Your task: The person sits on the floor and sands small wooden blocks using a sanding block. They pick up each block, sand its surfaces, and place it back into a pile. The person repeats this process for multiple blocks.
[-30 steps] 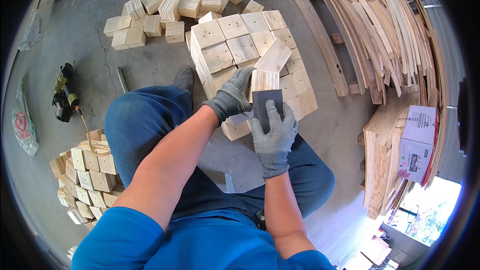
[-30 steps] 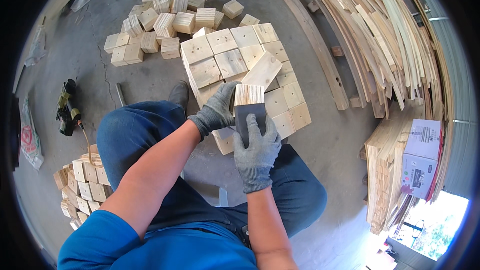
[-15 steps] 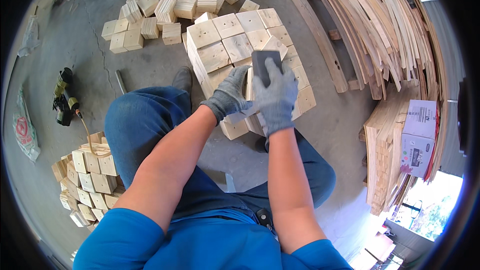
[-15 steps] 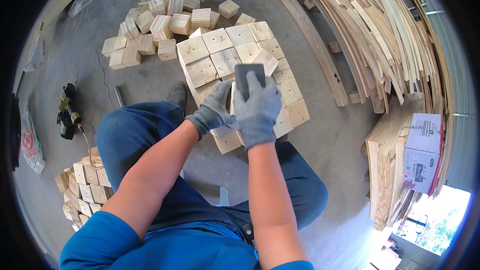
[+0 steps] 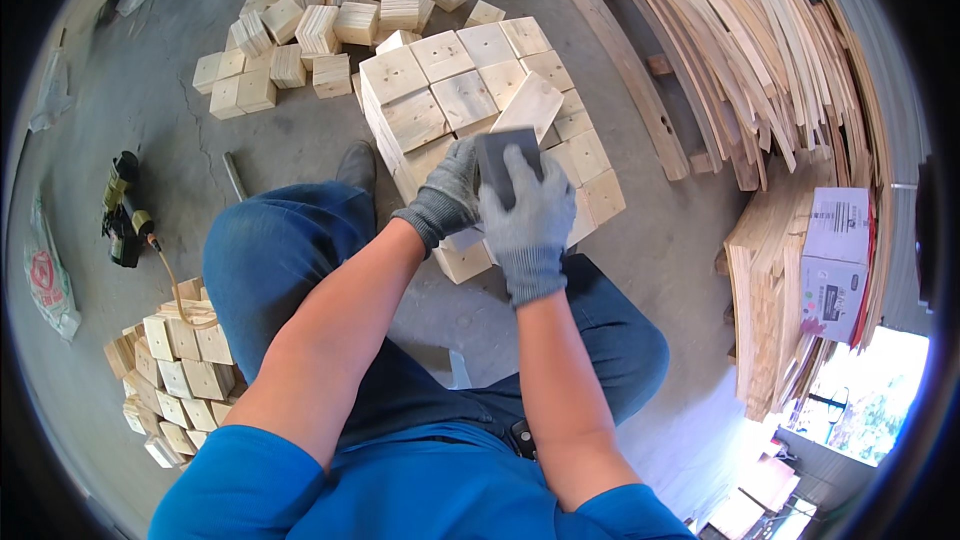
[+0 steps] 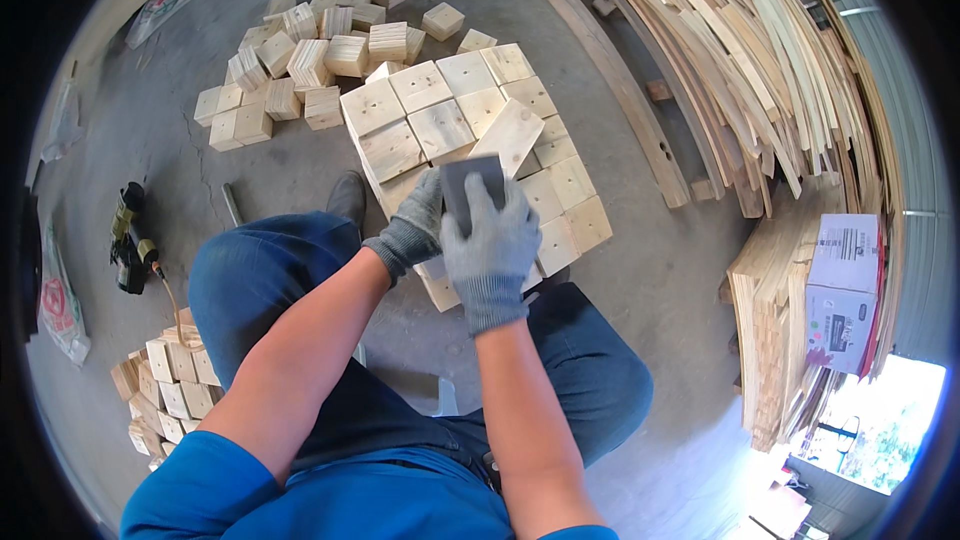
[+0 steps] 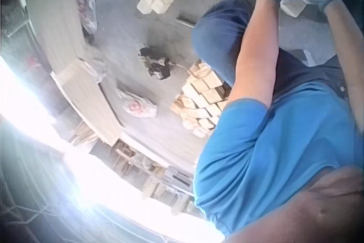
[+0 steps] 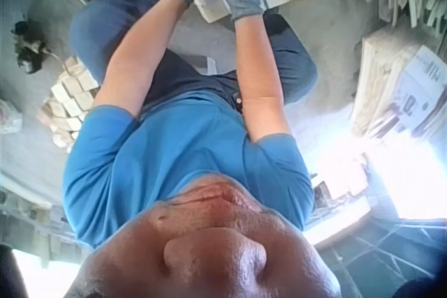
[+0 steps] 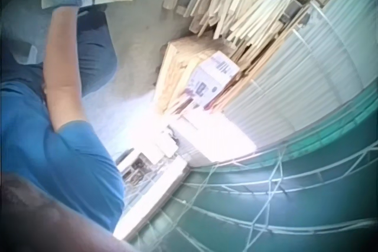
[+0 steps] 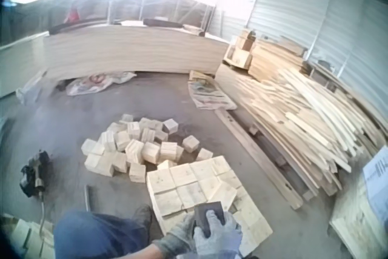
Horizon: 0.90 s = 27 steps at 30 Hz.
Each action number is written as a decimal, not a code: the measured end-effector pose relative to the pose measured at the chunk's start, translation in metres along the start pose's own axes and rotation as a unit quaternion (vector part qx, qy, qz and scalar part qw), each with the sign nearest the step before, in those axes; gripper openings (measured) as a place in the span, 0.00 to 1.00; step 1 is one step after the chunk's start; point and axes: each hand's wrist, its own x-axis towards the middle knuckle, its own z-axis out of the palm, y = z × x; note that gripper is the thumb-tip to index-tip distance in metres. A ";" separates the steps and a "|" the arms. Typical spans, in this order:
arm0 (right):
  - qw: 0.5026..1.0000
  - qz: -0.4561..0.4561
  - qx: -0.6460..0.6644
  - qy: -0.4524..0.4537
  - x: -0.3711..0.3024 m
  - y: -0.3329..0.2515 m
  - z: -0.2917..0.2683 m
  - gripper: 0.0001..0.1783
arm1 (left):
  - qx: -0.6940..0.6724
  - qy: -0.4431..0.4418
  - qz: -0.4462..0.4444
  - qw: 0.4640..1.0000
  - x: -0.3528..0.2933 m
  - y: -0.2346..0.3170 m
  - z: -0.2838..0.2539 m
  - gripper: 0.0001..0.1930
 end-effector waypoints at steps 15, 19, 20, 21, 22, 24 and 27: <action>1.000 -0.007 0.002 0.014 -0.029 0.025 -0.008 0.35 | 0.042 -0.009 -0.026 0.999 0.000 0.020 -0.008 0.54; 1.000 -0.001 0.011 0.015 -0.069 0.030 -0.019 0.36 | 0.042 0.000 -0.035 0.999 0.000 0.023 -0.008 0.53; 1.000 0.000 0.014 0.018 -0.070 0.030 -0.020 0.37 | 0.041 0.000 -0.039 0.998 0.000 0.023 -0.008 0.53; 1.000 0.001 0.018 0.020 -0.070 0.030 -0.021 0.37 | 0.039 0.000 -0.043 0.998 0.000 0.023 -0.007 0.54; 1.000 -0.002 0.016 0.026 -0.065 0.032 -0.020 0.37 | 0.038 0.000 -0.046 0.998 0.000 0.023 -0.007 0.54; 0.999 0.008 0.005 0.032 -0.043 0.038 -0.014 0.35 | 0.052 0.003 -0.042 0.998 -0.003 0.031 -0.008 0.51; 0.999 0.034 0.013 0.029 0.011 0.045 0.001 0.35 | 0.054 -0.001 -0.051 0.997 -0.003 0.026 -0.010 0.53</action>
